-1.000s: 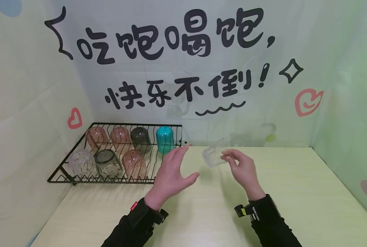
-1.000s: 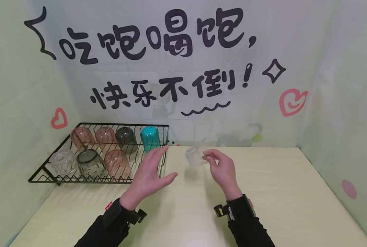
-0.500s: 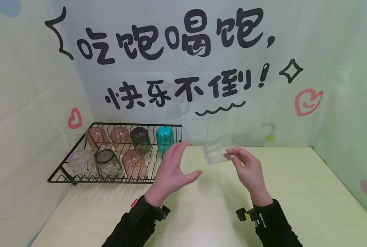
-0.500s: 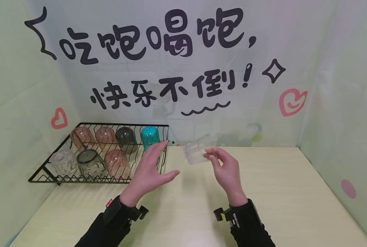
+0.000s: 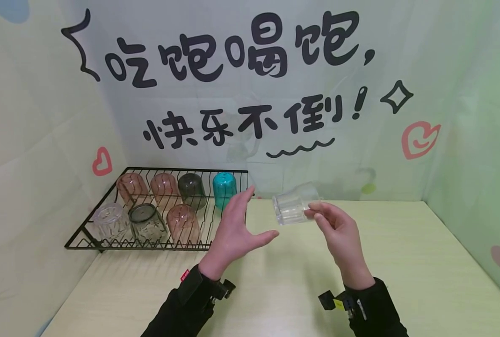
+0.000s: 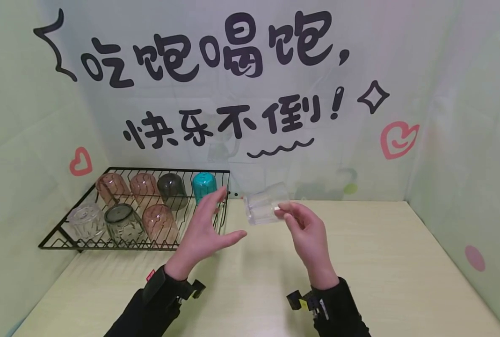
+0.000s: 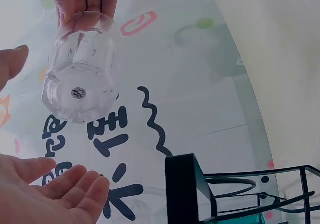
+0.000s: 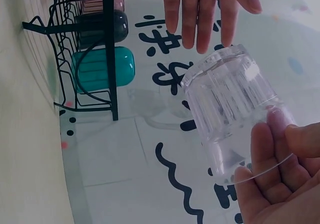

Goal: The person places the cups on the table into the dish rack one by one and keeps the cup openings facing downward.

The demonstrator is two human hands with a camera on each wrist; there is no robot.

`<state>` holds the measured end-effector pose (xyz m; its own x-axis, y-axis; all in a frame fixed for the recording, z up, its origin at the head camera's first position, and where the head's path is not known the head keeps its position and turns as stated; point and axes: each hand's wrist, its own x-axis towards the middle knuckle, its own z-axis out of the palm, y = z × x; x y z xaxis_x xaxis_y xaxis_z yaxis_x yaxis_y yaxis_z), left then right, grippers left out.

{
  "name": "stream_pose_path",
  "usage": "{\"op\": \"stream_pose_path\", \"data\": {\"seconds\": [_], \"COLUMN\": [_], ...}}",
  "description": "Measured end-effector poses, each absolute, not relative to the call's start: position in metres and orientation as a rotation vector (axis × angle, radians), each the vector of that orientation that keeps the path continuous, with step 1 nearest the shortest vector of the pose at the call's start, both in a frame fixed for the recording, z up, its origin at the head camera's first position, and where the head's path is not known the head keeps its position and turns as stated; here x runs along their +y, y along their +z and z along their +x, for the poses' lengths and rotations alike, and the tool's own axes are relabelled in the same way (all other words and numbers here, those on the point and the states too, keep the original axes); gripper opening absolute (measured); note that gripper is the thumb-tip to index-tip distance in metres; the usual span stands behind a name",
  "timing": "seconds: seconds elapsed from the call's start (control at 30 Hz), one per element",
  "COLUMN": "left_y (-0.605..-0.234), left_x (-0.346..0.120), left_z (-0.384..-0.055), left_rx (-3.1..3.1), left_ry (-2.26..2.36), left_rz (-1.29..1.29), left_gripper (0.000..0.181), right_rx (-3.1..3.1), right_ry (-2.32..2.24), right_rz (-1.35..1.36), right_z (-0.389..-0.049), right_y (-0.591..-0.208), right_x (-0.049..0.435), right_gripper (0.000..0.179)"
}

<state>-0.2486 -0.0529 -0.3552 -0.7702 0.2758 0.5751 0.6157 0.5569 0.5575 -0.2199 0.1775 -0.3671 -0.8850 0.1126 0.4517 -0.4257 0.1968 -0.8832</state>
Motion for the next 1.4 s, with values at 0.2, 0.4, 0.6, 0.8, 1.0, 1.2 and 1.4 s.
{"op": "stream_pose_path", "data": {"seconds": [0.2, 0.4, 0.6, 0.8, 1.0, 1.2, 1.4], "left_y": [-0.353, -0.351, -0.350, -0.348, -0.349, -0.350, -0.344], "left_x": [-0.048, -0.043, -0.038, -0.035, -0.034, -0.033, -0.033], "left_z": [-0.248, -0.249, -0.248, -0.247, -0.247, -0.248, -0.243], "left_rx": [-2.350, -2.310, -2.275, -2.251, -2.221, -2.208, -2.219], "left_ry": [-1.114, -1.232, -1.340, -1.448, -1.543, -1.649, -1.723], "left_rz": [-0.712, -0.742, -0.769, -0.795, -0.819, -0.821, -0.797], "left_gripper": [0.101, 0.101, 0.099, 0.092, 0.080, 0.075, 0.074], "right_rx": [-2.023, -1.972, -1.946, -1.941, -1.934, -1.932, -1.933], "right_ry": [1.813, 1.862, 1.893, 1.910, 1.921, 1.922, 1.927], "right_rz": [0.299, 0.324, 0.382, 0.414, 0.425, 0.420, 0.422], "right_z": [-0.214, -0.211, -0.207, -0.204, -0.203, -0.202, -0.202], "right_y": [-0.365, -0.363, -0.362, -0.362, -0.361, -0.361, -0.360], "right_x": [0.173, 0.168, 0.164, 0.160, 0.158, 0.157, 0.157], "right_gripper": [0.027, 0.028, 0.027, 0.027, 0.027, 0.026, 0.026]}}
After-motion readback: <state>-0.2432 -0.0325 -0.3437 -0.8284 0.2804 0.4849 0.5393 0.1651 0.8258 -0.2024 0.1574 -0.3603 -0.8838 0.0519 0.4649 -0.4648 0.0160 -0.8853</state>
